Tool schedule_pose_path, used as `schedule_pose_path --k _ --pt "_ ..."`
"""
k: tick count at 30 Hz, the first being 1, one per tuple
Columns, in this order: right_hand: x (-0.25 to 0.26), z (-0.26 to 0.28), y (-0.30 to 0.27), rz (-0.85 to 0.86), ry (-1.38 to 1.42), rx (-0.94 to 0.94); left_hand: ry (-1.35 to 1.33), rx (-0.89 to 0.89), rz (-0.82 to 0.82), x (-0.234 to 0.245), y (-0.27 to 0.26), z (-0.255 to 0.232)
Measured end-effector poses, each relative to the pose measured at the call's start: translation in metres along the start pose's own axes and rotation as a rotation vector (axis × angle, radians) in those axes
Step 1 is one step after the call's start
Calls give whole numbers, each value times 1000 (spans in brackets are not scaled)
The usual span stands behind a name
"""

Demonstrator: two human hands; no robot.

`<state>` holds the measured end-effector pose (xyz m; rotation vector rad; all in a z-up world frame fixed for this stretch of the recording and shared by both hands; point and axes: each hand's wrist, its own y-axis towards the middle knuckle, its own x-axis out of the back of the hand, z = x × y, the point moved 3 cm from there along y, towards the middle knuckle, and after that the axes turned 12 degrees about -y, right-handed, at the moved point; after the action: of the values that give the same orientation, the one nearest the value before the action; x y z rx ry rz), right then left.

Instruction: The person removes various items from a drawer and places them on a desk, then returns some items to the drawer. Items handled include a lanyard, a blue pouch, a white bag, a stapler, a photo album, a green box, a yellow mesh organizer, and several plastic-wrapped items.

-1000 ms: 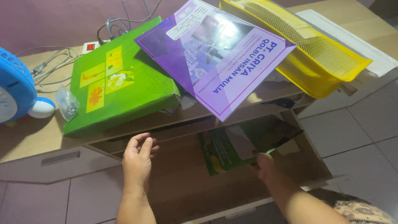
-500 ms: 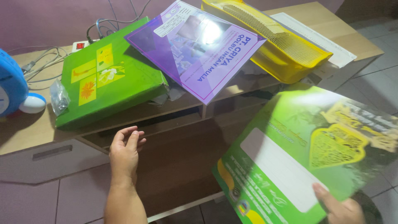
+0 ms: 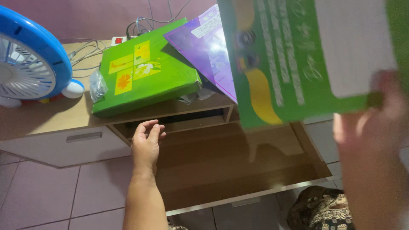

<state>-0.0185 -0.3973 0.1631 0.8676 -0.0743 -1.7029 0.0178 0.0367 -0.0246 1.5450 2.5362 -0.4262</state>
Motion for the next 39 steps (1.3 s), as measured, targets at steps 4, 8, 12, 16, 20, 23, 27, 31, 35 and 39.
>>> schedule_pose_path --k 4,8,12,16,20,23,27,31,35,39 --pt "-66 -101 55 -45 113 -198 -5 1 -13 3 2 -2" --pt "-96 -170 70 -192 -55 -544 -11 -4 -11 9 6 -1" --pt "-82 -173 50 -59 -193 -797 -52 -17 11 14 12 3" --pt "-55 -148 18 21 -216 -824 -64 -18 28 14 11 4" --pt "-36 -127 9 233 -467 -806 23 -8 31 12 2 4" --pt "-30 -133 8 352 -691 -913 78 37 100 7 -4 3" --pt "-30 -156 9 336 -703 -991 -57 215 310 -25 -20 6" --pt "-33 -176 21 292 -677 -934 -355 92 649 -64 -41 -2" --pt "-48 -190 33 294 -779 -957 -516 -26 731 -87 -32 -9" --pt "-57 -199 43 255 -805 -959 -568 -51 735 -98 -23 -5"
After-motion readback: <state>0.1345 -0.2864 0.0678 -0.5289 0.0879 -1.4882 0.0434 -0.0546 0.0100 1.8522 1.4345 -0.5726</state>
